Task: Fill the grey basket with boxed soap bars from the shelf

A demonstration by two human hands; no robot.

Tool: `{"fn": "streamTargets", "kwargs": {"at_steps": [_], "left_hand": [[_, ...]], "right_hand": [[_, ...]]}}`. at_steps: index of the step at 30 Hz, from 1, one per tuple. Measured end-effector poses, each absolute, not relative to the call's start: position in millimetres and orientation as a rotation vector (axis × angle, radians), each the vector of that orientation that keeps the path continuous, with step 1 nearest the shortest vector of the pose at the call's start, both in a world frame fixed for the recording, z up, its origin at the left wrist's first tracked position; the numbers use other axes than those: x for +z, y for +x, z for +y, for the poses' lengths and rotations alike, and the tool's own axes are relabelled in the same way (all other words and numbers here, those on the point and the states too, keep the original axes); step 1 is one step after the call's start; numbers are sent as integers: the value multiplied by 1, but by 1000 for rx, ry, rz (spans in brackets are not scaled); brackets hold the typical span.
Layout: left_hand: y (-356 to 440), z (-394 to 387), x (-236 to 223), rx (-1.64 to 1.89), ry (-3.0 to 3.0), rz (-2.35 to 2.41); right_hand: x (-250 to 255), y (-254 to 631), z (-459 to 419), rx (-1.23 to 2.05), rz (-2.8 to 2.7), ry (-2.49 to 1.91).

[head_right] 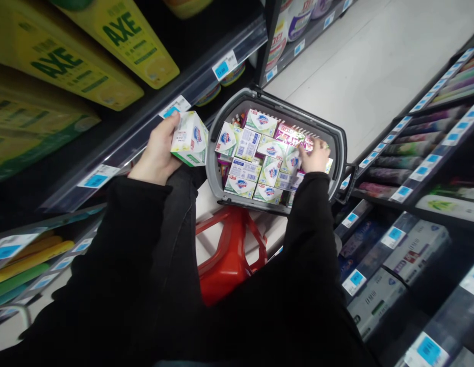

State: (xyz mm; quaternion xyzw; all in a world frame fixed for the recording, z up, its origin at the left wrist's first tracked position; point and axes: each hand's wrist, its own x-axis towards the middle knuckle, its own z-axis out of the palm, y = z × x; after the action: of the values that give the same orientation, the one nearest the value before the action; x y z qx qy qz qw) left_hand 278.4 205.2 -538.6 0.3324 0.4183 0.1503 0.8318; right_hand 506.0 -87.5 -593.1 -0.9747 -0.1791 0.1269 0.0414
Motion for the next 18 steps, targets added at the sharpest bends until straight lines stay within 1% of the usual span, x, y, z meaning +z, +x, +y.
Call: {"fn": "streamTargets", "kwargs": {"at_steps": [2,4,7,13,18], "left_hand": [[279,207,-541,331,677,882],[279,208,-543,331,668,875],[279,208,-546,311,675,866],[279,207,-548,334,730,876],[280,206,-548,329,740,899]], "right_hand": [[-589,528,-112,406,-333,-3052],[-589,543,-133,503,-89,-3113],[-598,546,-150,556,100,-3081],[-618,527,-153,374,28,-2988],[-620,525,-163,406,-112,-2933]]}}
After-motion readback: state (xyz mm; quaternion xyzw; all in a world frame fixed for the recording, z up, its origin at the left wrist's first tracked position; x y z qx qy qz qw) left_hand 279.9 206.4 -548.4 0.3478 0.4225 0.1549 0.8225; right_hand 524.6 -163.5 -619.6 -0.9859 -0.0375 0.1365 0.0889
